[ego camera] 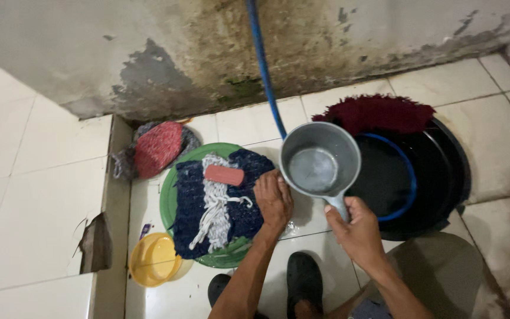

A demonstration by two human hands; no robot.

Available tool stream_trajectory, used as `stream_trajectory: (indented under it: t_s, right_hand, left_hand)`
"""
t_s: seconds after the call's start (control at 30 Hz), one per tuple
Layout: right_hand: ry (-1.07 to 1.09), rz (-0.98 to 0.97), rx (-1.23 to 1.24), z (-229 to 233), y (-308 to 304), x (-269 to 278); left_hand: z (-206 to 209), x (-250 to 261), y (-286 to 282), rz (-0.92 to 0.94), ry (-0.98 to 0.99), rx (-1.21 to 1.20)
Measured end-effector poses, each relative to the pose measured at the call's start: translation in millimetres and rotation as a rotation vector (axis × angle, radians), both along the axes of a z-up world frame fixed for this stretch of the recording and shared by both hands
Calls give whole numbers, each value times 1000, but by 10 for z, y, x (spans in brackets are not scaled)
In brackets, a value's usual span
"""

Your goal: The person sits on the floor and scrubs a blue and white knitted garment with a pink bar of soap on a green plastic lid. They repeatedly scoop water from a black bucket using a metal cup and pour it over the garment to rinse it.

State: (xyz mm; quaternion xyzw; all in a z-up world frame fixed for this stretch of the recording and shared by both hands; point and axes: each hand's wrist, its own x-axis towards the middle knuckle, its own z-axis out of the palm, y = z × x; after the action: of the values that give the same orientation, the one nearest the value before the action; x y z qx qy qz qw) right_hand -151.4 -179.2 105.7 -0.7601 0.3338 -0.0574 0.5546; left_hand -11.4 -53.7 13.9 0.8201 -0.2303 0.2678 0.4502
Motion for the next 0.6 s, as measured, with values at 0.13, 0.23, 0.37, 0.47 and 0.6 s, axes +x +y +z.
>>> stream_trajectory:
  t_s: [0.13, 0.23, 0.37, 0.47, 0.6]
  right_hand:
    - [-146, -104, -153, -116, -306, -79]
    - [-116, -200, -297, -378, -605, -89]
    - [-62, -265, -437, -915, -1043, -63]
    - [14, -278, -477, -1297, -1320, -99]
    - [120, -298, -447, -1626, -1532, -160]
  left_hand:
    - [24, -75, -315, -193, 42, 5]
    - [-69, -119, -588, -321, 71, 76]
    - [-322, -77, -909, -400, 81, 307]
    - [-499, -80, -1073, -407, 94, 462]
    - [-690, -76, -1178, -364, 77, 686]
